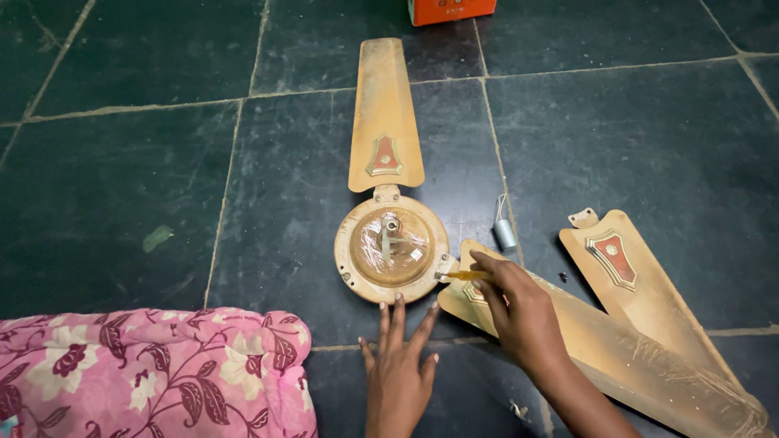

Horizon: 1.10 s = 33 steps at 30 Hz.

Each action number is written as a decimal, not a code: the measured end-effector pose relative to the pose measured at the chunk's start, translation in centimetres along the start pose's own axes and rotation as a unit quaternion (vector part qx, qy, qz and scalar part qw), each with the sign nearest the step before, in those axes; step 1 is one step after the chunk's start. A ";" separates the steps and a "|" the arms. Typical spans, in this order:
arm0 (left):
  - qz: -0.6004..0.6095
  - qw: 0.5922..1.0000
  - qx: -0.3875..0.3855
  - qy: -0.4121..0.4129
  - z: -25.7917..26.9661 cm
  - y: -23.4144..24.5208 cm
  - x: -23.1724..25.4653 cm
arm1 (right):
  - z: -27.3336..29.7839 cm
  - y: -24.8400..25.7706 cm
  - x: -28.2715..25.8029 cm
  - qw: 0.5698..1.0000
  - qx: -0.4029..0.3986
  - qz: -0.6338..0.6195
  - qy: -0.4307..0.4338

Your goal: The person uses a screwdriver to remove screws from the ceiling fan hub and detaches two fan blades. The removed blades and screws are placed on the floor beside the fan hub.

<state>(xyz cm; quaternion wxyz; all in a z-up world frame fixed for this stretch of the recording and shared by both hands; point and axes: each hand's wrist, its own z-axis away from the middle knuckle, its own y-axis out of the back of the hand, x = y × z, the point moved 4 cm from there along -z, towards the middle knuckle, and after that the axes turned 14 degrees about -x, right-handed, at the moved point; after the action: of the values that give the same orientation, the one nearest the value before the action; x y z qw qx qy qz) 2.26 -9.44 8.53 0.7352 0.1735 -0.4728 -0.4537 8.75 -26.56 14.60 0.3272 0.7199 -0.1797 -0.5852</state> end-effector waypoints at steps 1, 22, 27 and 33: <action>0.001 1.000 -0.001 0.001 0.0 0.0 0.0 | 0.0 0.0 -0.1 1.000 0.003 0.012 0.016; 0.006 0.999 0.038 -0.030 -0.6 -1.1 -1.9 | -3.1 -0.8 -0.9 0.991 -0.087 0.071 -0.074; 0.041 0.991 0.122 -0.027 -0.9 -1.8 -2.8 | -7.7 -1.7 -1.8 0.938 -0.267 0.103 -0.195; 0.071 0.980 0.186 -0.009 -2.0 -2.1 -5.5 | -12.0 -2.6 -1.2 0.808 -0.417 0.281 -0.308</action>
<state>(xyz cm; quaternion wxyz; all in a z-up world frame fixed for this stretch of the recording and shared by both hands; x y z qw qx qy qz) 2.11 -6.25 3.17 0.7161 0.2689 -0.5669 -0.3056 19.59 -20.76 14.92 0.6733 0.2146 -0.2041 -0.6775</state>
